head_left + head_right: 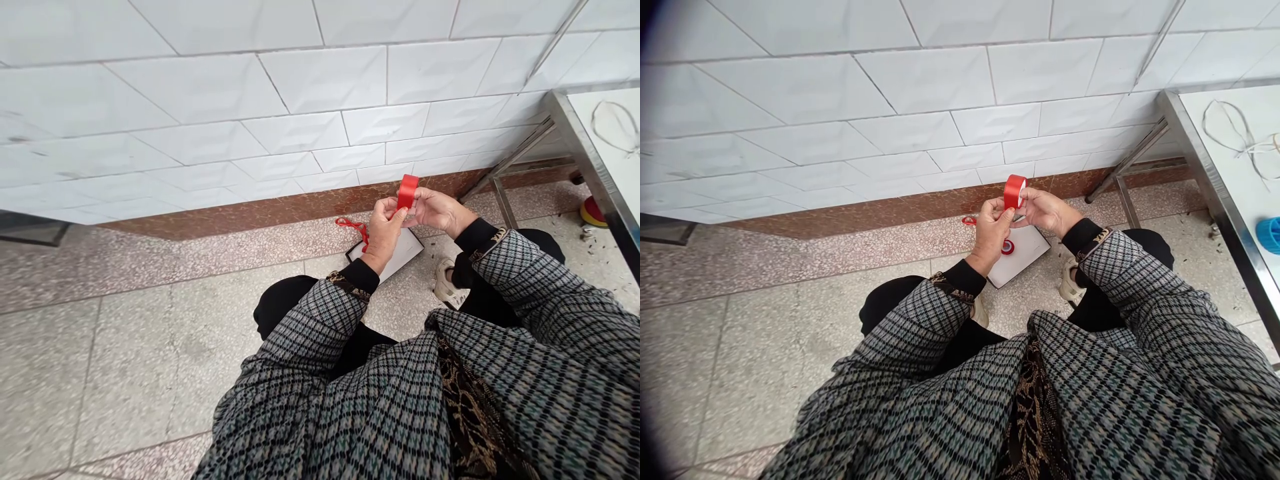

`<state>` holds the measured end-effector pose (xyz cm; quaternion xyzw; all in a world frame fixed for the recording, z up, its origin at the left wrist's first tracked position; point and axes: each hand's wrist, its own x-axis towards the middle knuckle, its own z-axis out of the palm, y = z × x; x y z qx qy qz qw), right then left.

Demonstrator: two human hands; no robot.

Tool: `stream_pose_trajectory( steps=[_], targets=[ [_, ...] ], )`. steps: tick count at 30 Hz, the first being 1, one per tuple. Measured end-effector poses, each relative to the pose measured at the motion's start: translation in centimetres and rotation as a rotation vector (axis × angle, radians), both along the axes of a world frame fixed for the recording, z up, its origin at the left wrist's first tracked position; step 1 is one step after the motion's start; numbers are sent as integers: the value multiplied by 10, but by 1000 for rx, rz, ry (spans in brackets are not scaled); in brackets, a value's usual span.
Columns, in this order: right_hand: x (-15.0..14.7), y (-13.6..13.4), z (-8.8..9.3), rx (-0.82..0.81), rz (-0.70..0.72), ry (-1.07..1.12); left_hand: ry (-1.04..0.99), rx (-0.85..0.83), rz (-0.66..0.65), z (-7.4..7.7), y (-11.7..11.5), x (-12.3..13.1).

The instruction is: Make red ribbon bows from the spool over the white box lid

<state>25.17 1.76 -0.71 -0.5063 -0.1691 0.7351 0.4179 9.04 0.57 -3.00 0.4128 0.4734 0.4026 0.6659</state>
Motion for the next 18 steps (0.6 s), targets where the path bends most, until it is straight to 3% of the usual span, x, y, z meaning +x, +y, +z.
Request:
stream_pose_trajectory(
  steps=[7, 13, 16, 18],
  targets=[
    [6, -1, -5, 17, 73, 117, -58, 200, -117, -18, 15, -5],
    [7, -6, -6, 46, 132, 121, -211, 87, -278, -15, 21, -15],
    [9, -6, -7, 92, 144, 7, -296, 18, -321, -10, 21, -21],
    [12, -5, -7, 221, 146, -147, -317, -37, -367, -8, 21, -26]
  ],
)
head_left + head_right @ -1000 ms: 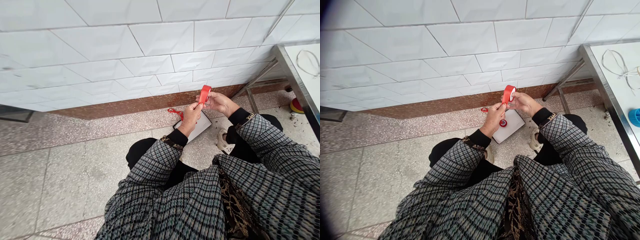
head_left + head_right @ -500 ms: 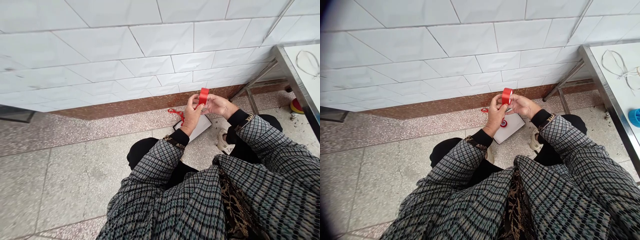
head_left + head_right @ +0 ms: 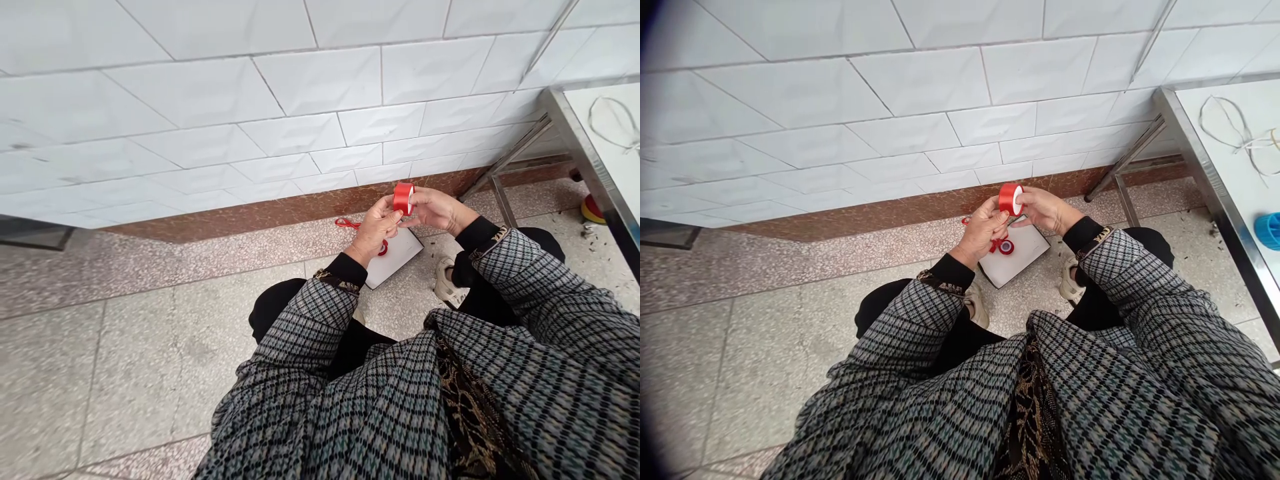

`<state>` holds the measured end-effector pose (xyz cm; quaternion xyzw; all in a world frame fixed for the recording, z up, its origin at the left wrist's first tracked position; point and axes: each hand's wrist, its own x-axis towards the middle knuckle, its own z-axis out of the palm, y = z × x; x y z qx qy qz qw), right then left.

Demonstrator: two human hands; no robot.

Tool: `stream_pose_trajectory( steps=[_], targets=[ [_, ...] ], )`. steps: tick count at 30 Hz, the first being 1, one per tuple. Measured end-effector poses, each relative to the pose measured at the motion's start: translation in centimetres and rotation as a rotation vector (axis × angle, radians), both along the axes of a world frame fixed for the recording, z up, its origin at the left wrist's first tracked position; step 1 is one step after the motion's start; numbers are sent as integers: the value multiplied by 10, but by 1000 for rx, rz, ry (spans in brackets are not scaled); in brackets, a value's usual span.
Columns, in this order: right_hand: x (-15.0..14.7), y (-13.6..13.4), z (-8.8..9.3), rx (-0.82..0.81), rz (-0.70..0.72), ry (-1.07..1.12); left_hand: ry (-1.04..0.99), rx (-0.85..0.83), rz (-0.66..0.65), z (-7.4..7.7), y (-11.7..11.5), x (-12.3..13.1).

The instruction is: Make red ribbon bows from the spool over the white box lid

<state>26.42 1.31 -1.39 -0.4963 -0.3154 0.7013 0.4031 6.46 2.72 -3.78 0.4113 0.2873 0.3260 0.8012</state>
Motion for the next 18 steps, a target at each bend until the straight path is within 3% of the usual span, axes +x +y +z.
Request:
stream_pose_trajectory(
  steps=[2, 5, 8, 11, 15, 18],
  targets=[
    [6, 3, 2, 239, 25, -206, 17, -42, -58, 1, 1, -6],
    [14, 6, 6, 610, 179, -538, 56, -86, -135, 1, 1, -13],
    [17, 5, 8, 799, 375, -761, 101, -117, -166, 3, -1, -17],
    [19, 4, 7, 817, 413, -901, 133, -119, -111, 8, -5, -16],
    [26, 5, 6, 721, 295, -1043, 183, -90, 37, 18, -8, -16],
    [30, 7, 6, 656, 234, -1079, 202, -76, 29, 23, -9, -18]
  ],
)
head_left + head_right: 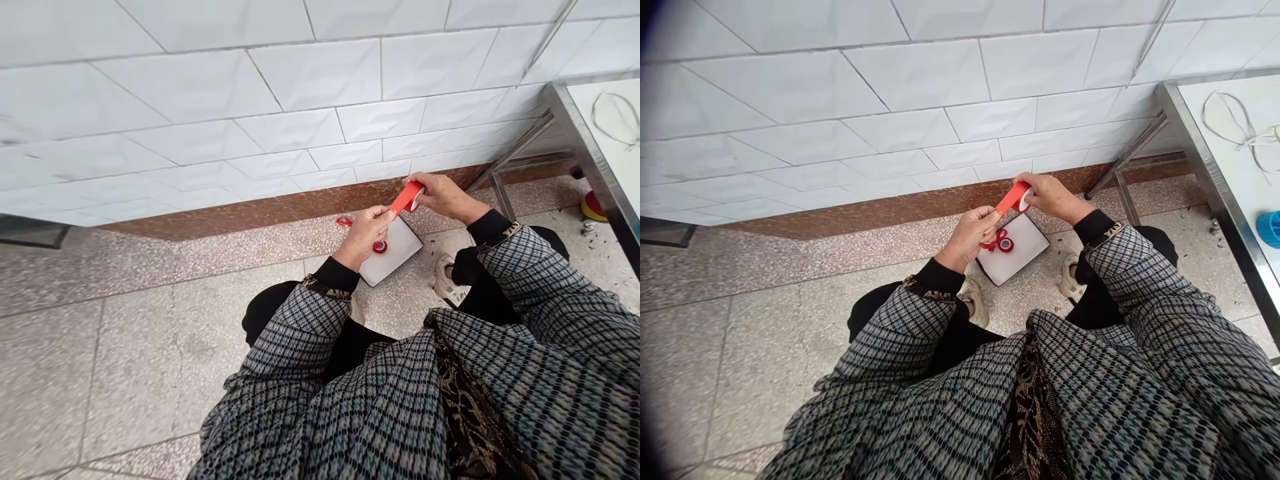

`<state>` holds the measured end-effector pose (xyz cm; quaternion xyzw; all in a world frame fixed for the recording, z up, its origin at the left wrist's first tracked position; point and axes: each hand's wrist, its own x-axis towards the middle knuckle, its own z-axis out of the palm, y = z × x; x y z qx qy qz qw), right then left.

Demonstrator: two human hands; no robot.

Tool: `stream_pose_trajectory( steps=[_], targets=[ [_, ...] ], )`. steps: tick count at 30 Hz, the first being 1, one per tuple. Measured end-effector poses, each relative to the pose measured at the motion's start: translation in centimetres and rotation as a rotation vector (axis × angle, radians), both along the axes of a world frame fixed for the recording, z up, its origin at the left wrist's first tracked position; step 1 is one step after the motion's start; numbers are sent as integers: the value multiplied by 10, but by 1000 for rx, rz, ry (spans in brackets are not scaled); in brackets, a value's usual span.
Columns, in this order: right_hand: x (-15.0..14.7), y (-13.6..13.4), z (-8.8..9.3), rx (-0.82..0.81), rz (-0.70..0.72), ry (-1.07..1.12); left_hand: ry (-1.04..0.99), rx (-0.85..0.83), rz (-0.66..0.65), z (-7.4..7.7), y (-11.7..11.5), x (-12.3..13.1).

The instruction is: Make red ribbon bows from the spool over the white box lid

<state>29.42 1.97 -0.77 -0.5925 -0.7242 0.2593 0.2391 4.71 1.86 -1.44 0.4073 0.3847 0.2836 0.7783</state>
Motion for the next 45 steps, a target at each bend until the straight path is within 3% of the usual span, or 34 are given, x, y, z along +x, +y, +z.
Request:
stream_pose_trajectory(
  steps=[7, 16, 29, 36, 45],
  targets=[
    [-2, 6, -4, -75, -169, 93, -43, 37, 10, 4, -2, 1],
    [-12, 6, -10, -323, -140, 619, -62, -4, 83, 10, -3, 4],
    [-16, 3, -10, -413, -153, 811, -60, -11, 61, 6, -7, 7],
    [-27, -2, -5, -507, -259, 960, -30, 20, 70, -2, -9, 14],
    [-31, -1, -6, -528, -292, 1026, 5, 57, 89, -6, -9, 14]
  ],
)
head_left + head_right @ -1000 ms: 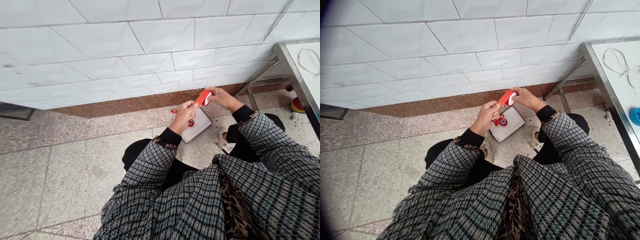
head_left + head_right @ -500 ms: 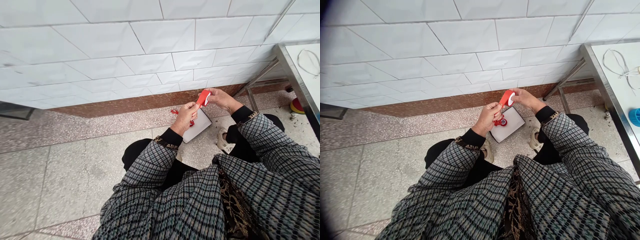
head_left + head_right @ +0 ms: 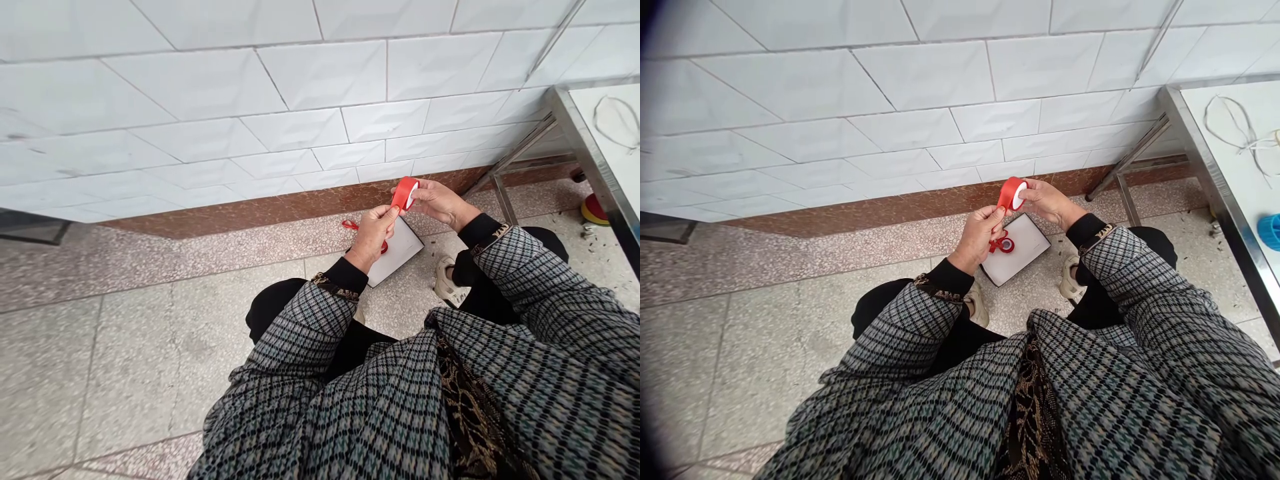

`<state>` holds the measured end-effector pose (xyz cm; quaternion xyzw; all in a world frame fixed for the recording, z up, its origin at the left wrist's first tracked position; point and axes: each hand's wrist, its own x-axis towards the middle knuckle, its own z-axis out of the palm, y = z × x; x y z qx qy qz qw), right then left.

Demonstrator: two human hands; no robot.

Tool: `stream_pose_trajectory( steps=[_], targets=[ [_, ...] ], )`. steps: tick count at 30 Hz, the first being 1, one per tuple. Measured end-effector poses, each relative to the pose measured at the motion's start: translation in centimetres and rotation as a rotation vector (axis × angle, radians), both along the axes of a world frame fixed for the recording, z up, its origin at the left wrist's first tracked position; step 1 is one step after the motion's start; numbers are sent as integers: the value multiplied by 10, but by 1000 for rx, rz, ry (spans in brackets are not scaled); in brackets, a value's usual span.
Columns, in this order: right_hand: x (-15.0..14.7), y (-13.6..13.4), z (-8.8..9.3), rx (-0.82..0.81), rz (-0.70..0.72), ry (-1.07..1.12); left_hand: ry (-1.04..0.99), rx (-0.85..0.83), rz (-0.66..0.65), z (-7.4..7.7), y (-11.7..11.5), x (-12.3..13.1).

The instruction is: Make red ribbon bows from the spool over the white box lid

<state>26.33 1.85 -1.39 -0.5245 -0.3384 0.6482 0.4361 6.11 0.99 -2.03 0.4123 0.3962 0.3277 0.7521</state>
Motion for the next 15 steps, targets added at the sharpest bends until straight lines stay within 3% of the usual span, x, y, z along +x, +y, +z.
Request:
stream_pose_trajectory(
  steps=[8, 12, 15],
  targets=[
    [-1, -2, -4, -39, 14, 90, 50, 110, 14, -4, 2, 0],
    [-4, -4, -1, -28, 28, 93, 15, 45, -9, -6, 2, -1],
    [-6, -4, 0, -20, 49, 76, 42, -14, 45, -7, 2, 0]
  ],
)
